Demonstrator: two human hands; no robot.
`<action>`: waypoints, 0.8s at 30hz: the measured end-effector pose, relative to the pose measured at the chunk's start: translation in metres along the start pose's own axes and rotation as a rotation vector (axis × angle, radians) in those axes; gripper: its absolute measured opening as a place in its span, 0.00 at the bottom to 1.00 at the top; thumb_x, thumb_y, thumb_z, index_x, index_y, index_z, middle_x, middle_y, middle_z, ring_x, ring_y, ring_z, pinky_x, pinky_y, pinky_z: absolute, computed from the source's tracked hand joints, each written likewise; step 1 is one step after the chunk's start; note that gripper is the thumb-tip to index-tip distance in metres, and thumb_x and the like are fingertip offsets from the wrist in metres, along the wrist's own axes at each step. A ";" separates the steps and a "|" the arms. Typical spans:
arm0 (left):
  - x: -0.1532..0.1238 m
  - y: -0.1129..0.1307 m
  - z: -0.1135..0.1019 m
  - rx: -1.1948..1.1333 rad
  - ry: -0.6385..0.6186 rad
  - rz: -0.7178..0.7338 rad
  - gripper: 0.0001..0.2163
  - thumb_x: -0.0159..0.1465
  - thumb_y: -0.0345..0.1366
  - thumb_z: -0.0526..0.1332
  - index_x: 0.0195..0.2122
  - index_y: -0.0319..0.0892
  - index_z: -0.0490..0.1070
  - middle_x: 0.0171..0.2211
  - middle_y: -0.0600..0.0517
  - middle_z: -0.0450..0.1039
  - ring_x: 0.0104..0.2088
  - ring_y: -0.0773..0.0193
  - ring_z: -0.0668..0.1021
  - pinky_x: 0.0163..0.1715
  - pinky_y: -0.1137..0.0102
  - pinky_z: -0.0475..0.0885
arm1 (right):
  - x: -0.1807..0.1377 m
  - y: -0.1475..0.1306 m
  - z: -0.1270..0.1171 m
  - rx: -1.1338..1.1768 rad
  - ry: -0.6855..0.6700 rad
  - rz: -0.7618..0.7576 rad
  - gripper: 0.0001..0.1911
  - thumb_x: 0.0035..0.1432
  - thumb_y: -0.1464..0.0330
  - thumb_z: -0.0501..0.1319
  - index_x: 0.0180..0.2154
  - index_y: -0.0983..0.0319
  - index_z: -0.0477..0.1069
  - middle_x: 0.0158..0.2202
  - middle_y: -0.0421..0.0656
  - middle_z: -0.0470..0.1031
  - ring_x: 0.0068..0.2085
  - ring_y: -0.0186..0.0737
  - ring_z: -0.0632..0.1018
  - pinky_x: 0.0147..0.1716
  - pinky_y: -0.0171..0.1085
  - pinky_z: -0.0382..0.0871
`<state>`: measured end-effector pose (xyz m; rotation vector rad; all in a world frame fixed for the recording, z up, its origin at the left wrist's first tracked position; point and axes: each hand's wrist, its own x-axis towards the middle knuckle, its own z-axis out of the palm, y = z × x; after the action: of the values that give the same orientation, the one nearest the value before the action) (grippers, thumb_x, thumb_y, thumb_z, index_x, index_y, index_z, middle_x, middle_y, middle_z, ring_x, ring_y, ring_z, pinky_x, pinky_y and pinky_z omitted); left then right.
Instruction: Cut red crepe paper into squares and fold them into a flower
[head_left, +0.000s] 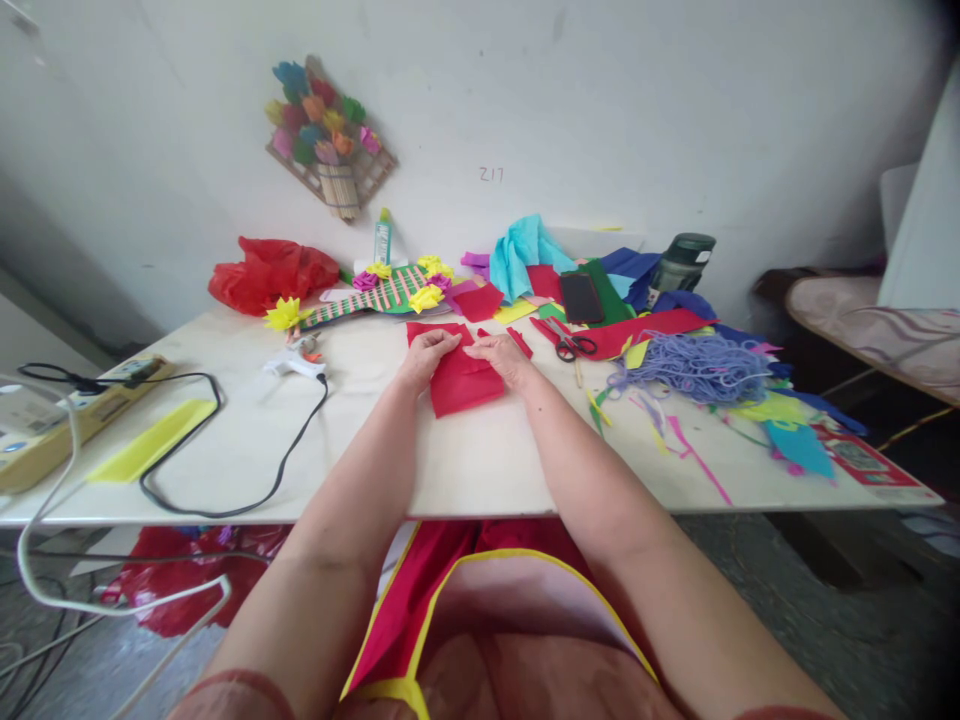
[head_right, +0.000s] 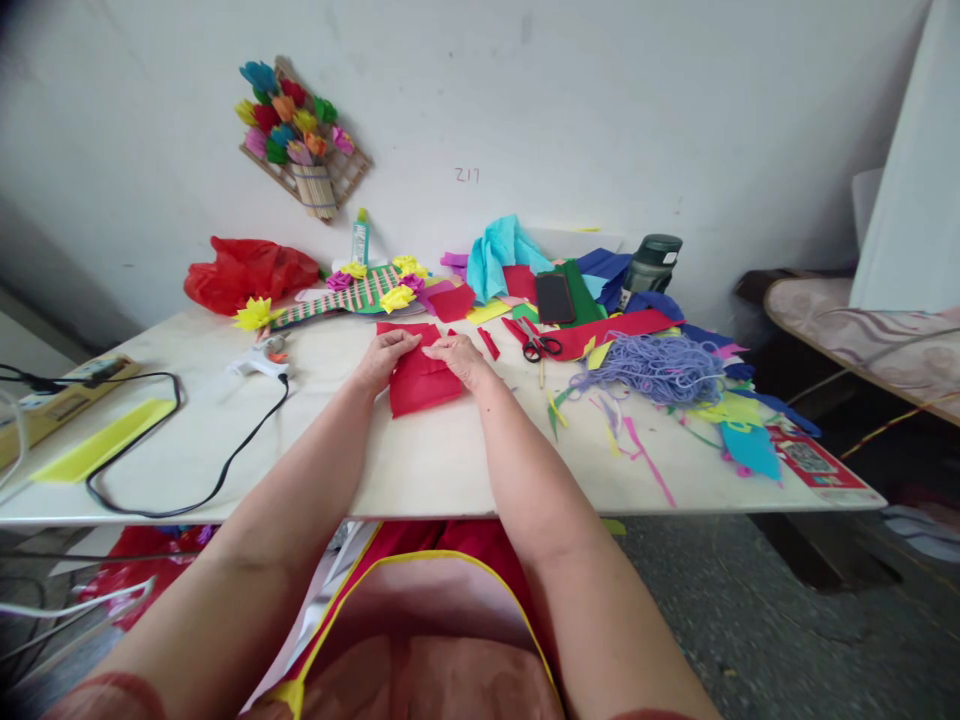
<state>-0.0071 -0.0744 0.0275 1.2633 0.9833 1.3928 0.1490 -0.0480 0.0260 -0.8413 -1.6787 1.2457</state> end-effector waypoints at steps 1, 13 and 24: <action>0.000 0.000 0.000 0.020 0.002 0.016 0.15 0.47 0.43 0.67 0.21 0.39 0.64 0.18 0.57 0.67 0.18 0.72 0.67 0.19 0.75 0.60 | 0.000 0.000 0.000 -0.016 0.006 -0.001 0.14 0.41 0.59 0.64 0.20 0.64 0.70 0.19 0.36 0.65 0.26 0.32 0.66 0.30 0.34 0.59; 0.001 -0.001 0.004 0.287 0.017 0.103 0.17 0.49 0.48 0.65 0.20 0.40 0.62 0.16 0.58 0.60 0.17 0.74 0.60 0.16 0.75 0.52 | 0.001 0.000 0.002 -0.104 0.043 -0.079 0.13 0.43 0.59 0.61 0.19 0.63 0.68 0.19 0.35 0.61 0.25 0.31 0.62 0.28 0.33 0.57; 0.004 0.002 0.002 0.318 0.120 0.137 0.16 0.51 0.48 0.63 0.21 0.40 0.64 0.19 0.56 0.66 0.20 0.71 0.66 0.20 0.76 0.60 | -0.003 -0.006 -0.002 0.013 0.050 0.056 0.18 0.37 0.56 0.66 0.19 0.64 0.67 0.18 0.36 0.65 0.24 0.31 0.65 0.27 0.33 0.60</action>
<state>-0.0055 -0.0707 0.0302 1.5178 1.2582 1.4711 0.1520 -0.0511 0.0316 -0.9107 -1.6153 1.2618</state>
